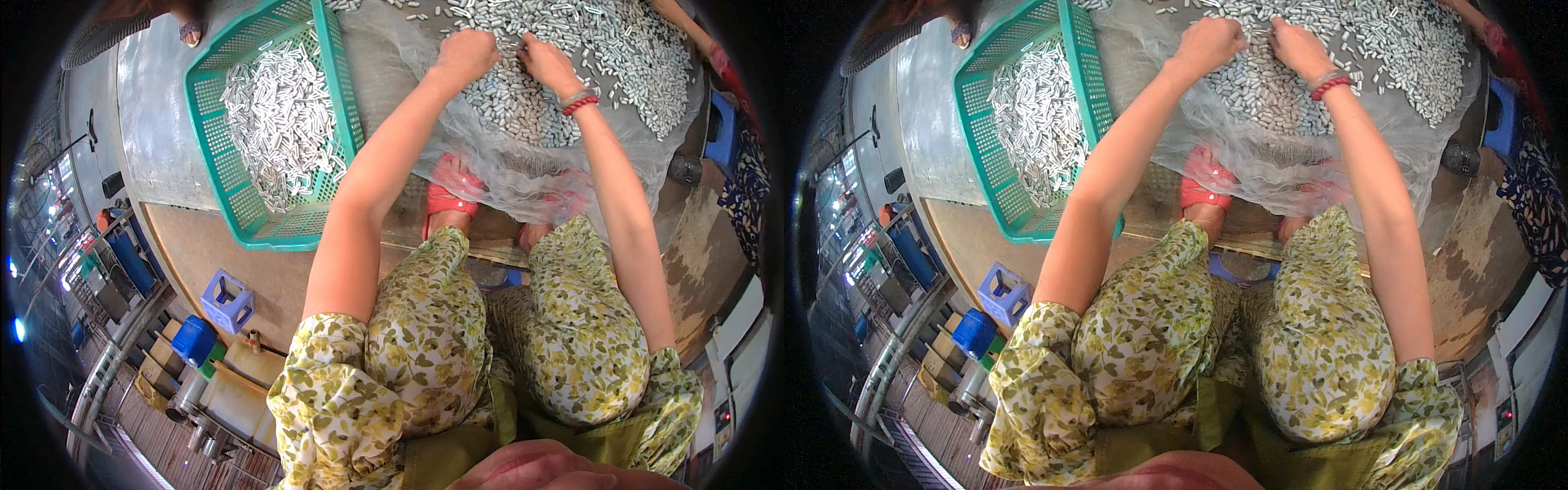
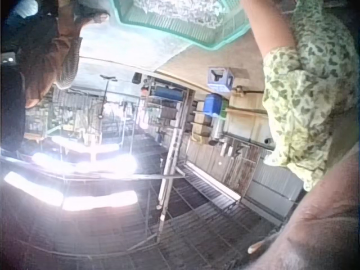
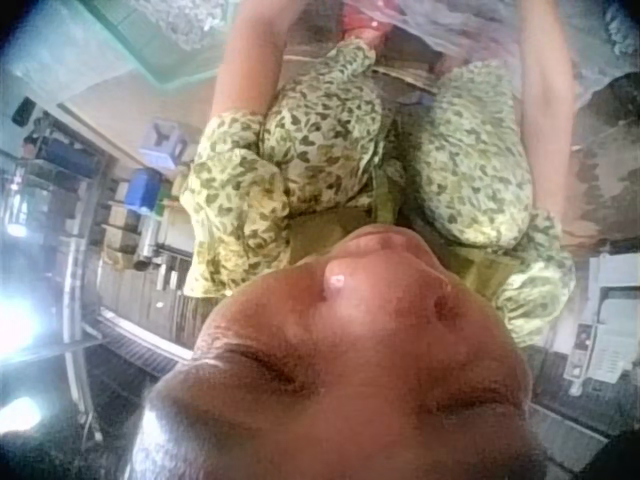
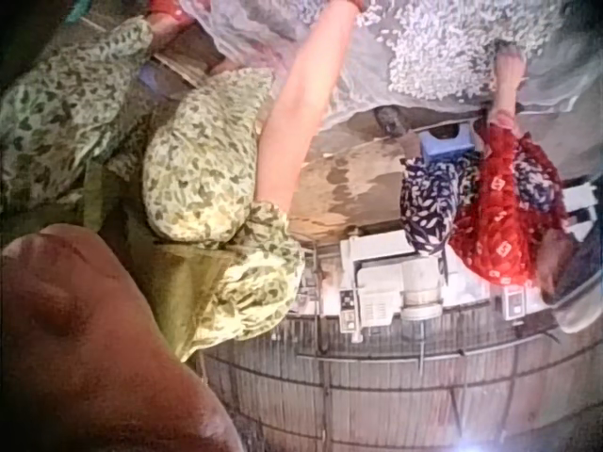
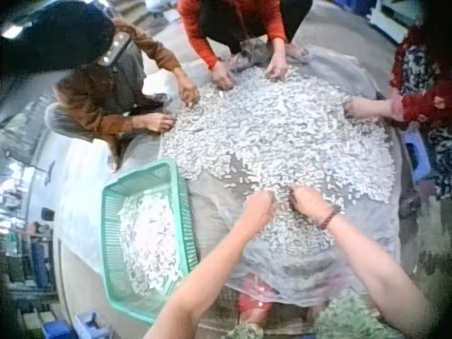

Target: The person sits on the floor and sorts small white items from a large pile on a plastic sheet into a green basket. The hands repeatedly pick up handfuls of items and place them into the basket while other workers sort nearby.

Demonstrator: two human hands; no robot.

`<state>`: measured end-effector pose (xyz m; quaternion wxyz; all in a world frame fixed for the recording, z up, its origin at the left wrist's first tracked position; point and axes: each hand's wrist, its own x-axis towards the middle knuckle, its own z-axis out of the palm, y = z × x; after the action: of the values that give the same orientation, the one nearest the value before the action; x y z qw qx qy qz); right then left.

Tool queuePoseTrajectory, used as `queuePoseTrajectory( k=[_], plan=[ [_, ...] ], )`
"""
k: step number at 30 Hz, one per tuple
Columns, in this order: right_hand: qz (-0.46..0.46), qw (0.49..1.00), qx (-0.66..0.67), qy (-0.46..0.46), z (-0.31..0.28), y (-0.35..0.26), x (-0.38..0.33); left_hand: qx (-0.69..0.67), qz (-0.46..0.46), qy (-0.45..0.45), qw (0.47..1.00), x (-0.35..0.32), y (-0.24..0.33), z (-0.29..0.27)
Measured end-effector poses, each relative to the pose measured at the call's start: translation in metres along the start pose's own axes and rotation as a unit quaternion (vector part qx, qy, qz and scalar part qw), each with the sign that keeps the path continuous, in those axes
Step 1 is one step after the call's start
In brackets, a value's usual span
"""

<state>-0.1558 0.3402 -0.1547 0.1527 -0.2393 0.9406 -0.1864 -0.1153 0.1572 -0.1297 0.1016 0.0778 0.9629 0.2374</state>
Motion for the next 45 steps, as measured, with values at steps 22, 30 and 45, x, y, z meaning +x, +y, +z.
queuePoseTrajectory(
  k=[22, 30, 45],
  plan=[
    [-0.11, 0.381, 0.913, -0.095, -0.091, 0.01, -0.061, -0.027, -0.023, 0.005, 0.999, 0.022, -0.063, 0.019],
    [-0.082, 0.445, 0.885, -0.11, -0.108, 0.008, -0.065, 0.076, 0.069, 0.013, 0.995, 0.012, -0.045, 0.028],
    [-0.073, 0.985, -0.142, 0.07, 0.064, 0.109, 0.019, 0.056, -0.074, -0.089, 0.992, 0.062, -0.018, 0.104]
  ],
)
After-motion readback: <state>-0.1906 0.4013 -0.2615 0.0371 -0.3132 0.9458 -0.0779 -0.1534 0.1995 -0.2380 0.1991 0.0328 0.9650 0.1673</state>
